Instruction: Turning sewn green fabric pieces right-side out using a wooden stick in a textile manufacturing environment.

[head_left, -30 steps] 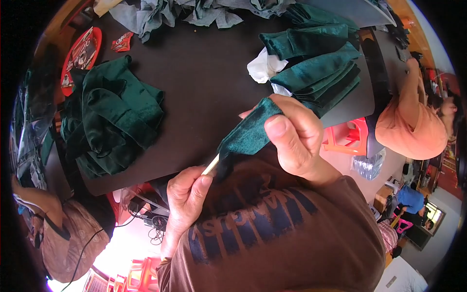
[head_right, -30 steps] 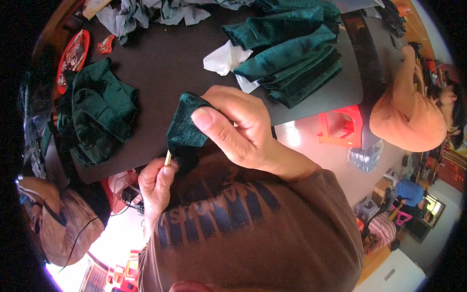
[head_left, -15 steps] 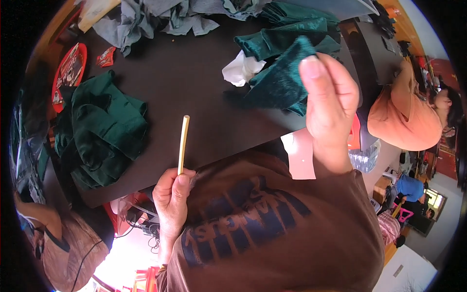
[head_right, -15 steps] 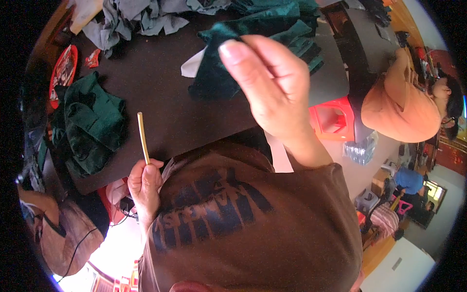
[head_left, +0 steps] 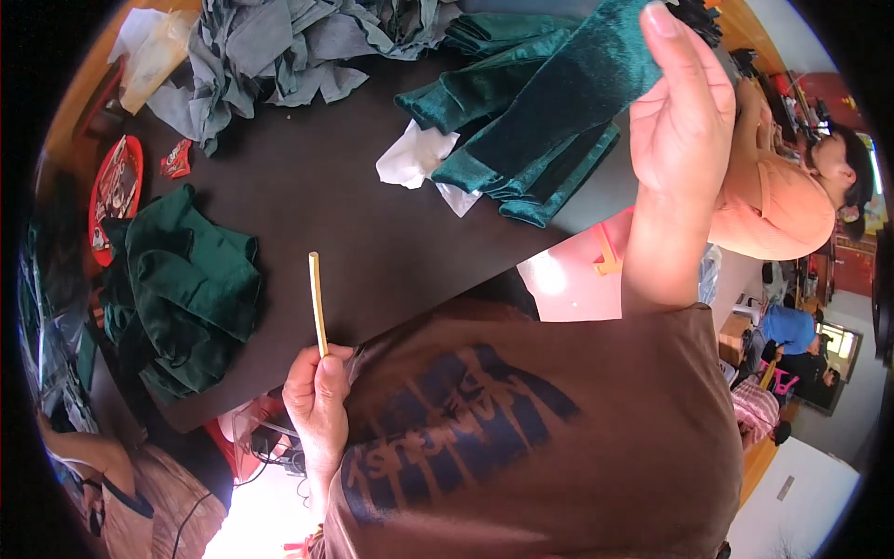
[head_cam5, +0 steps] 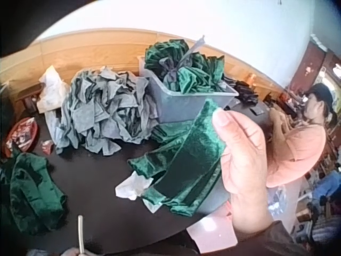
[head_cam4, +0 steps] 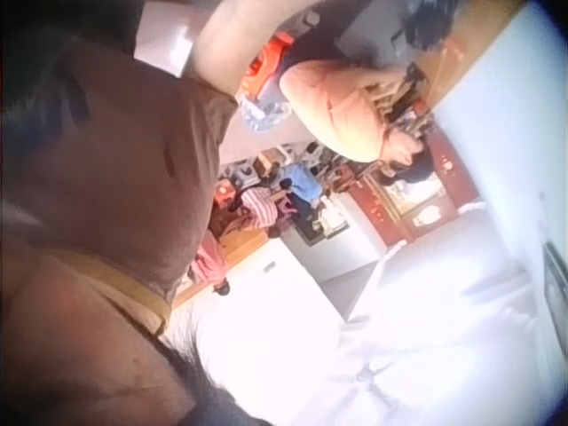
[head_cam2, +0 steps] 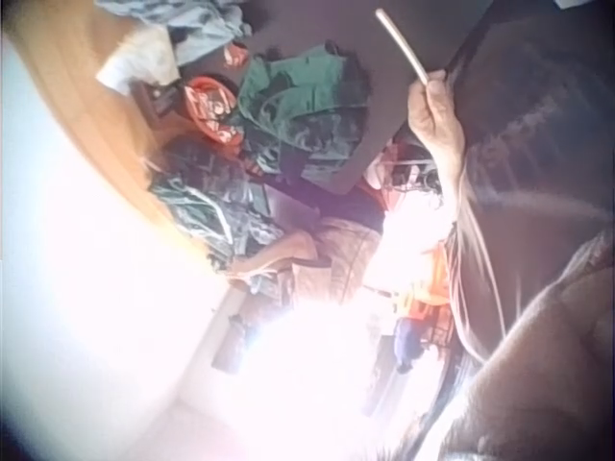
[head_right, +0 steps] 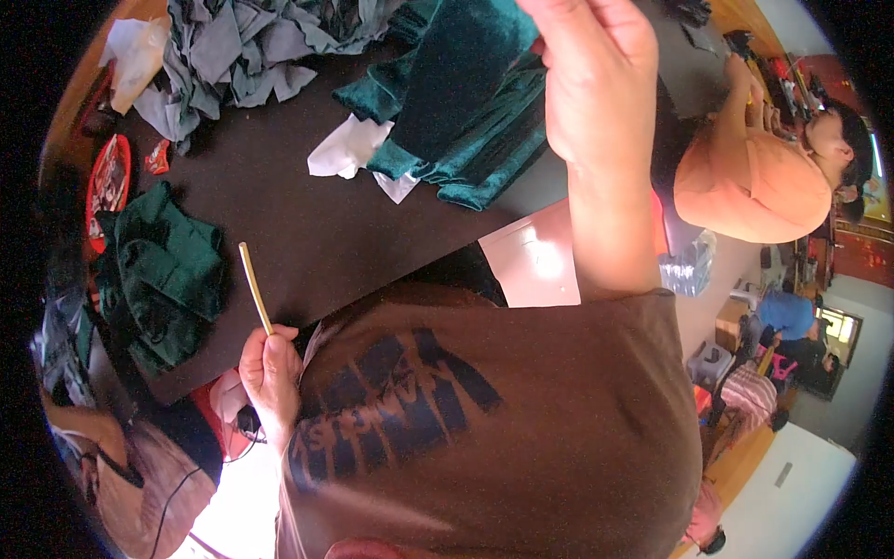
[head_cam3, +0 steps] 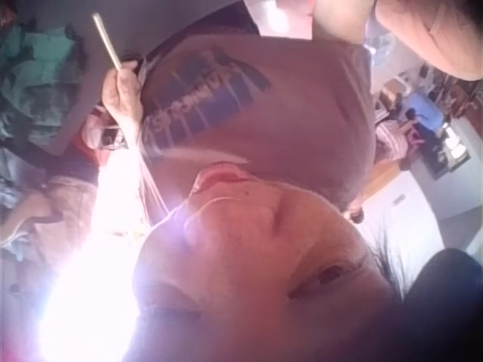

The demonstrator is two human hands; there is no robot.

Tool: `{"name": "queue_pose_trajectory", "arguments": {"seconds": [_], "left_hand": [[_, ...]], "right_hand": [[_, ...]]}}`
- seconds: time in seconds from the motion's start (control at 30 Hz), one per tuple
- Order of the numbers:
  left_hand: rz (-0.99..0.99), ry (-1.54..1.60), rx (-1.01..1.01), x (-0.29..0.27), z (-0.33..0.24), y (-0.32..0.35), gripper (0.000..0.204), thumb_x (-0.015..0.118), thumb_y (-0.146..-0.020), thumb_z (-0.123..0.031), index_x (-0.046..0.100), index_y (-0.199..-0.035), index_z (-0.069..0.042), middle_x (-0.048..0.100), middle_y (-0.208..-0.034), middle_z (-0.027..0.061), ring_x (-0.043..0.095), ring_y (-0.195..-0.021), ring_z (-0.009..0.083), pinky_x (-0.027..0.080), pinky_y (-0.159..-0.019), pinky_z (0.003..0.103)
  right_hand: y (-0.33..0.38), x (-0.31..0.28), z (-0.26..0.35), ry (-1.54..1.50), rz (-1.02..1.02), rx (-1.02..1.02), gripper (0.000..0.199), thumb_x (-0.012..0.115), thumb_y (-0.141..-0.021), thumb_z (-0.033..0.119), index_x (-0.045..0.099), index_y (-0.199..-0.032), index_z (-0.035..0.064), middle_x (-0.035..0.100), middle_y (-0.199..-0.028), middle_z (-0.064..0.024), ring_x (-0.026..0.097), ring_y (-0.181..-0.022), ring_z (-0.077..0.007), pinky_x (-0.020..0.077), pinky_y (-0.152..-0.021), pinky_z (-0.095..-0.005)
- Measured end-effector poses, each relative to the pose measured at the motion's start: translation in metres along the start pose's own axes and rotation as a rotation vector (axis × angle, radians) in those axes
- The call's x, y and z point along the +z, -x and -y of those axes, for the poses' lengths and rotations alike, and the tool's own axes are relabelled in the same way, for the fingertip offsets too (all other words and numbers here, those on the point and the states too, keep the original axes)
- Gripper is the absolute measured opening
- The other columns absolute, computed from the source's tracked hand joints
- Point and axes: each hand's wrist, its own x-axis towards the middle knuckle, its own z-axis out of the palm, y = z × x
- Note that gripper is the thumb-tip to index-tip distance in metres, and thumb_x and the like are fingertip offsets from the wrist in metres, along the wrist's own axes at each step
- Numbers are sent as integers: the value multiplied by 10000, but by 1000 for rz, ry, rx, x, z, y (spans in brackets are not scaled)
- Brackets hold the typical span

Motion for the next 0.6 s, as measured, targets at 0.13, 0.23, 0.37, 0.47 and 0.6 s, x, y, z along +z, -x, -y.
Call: {"name": "queue_pose_trajectory", "arguments": {"seconds": [0.13,0.23,0.37,0.47,0.6], "left_hand": [[-7,23,16,-3,2,0,261,558,-889,-289,600,-888,-31,371,-592,-97,267,-525,8,189,-477,176],[12,48,-4,-1,1,1,249,556,-892,-275,599,-888,-30,371,-593,-99,265,-523,6,189,-477,174],[0,48,-6,-2,3,2,237,554,-893,-263,598,-889,-31,373,-594,-101,268,-524,2,189,-476,173],[3,58,-5,-2,3,1,233,555,-893,-260,598,-887,-31,377,-597,-102,272,-525,-1,190,-476,172],[-5,52,3,-2,4,2,232,555,-892,-261,598,-888,-33,386,-603,-103,275,-526,-2,192,-477,170]], "right_hand": [[-7,12,8,-92,-32,-66,127,562,-862,84,610,-911,-22,631,-838,-42,576,-748,-88,439,-694,-189],[-16,34,49,986,-375,-38,120,561,-869,106,617,-883,1,633,-811,-36,573,-662,-87,434,-589,-186],[-29,40,52,1494,-801,-185,125,571,-869,128,628,-873,16,640,-810,-27,577,-696,-72,430,-605,-177],[-27,24,69,1944,-369,-407,194,585,-871,176,635,-843,-10,587,-736,39,512,-689,-55,390,-636,-180],[1,8,27,2074,-88,-192,162,666,-808,185,657,-828,24,619,-730,-1,545,-617,-93,442,-582,-225]]}}
